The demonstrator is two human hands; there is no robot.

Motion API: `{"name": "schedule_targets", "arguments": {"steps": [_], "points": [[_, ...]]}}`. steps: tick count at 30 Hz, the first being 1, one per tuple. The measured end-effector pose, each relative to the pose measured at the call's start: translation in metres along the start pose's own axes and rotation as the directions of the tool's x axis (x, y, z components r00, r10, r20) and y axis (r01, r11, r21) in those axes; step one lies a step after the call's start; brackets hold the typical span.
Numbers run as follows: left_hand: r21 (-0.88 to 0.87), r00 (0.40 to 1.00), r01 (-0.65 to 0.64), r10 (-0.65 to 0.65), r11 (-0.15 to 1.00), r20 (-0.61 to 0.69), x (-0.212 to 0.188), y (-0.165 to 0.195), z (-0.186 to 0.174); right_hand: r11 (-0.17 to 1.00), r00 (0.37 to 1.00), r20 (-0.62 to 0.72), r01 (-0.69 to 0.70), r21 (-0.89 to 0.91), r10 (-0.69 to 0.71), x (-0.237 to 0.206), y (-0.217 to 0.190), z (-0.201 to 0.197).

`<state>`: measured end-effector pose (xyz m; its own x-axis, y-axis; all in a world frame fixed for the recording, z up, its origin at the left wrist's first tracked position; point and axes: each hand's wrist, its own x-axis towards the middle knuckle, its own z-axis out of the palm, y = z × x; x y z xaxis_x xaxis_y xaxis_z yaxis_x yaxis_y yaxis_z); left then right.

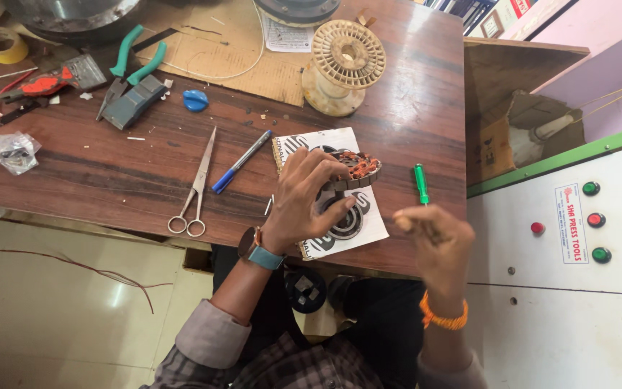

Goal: The person sits at a workbench assembling an electric fan motor. They hold the copper-wound stator in one hand and press and rotate the rotor with bearings into it by hand, repeatedly adjusting the fit, and briefly use a screwdriver on the assembly. Other fan motors and hand tools lie on the bench around them.

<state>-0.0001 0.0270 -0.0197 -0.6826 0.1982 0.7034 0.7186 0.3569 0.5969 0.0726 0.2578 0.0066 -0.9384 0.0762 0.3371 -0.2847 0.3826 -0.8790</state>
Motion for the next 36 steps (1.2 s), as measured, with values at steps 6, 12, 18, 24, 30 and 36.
{"name": "schedule_targets", "arguments": {"steps": [6, 12, 18, 24, 30, 36], "points": [[0.069, 1.000, 0.012, -0.011, 0.998, -0.011, -0.004, 0.004, 0.000, 0.989, 0.987, -0.091, -0.138, -0.049, 0.133, -0.035, 0.018, 0.012], [0.095, 0.999, -0.047, 0.047, 0.994, -0.004, -0.006, 0.001, 0.014, 0.996, 0.995, -0.079, 0.058, -0.060, -0.063, 0.006, 0.019, -0.005], [0.166, 0.999, -0.044, 0.044, 0.985, 0.005, -0.025, 0.017, -0.006, 0.940, 0.967, 0.043, 0.256, -0.227, -0.252, 0.036, -0.032, 0.015], [0.158, 1.000, -0.017, 0.016, 0.987, 0.003, -0.017, 0.017, -0.008, 0.863, 0.911, 0.162, 0.412, -0.294, -0.380, 0.085, -0.037, 0.043], [-0.609, 0.914, 0.377, -0.386, 0.698, 0.124, 0.006, 0.009, -0.007, 0.807, 0.832, 0.231, 0.549, -0.216, -0.504, 0.111, -0.023, 0.051], [-0.724, 0.907, 0.407, -0.344, 0.558, 0.245, 0.004, -0.010, -0.023, 0.855, 0.901, 0.150, 0.434, -0.283, -0.407, 0.082, -0.042, 0.070]]}}
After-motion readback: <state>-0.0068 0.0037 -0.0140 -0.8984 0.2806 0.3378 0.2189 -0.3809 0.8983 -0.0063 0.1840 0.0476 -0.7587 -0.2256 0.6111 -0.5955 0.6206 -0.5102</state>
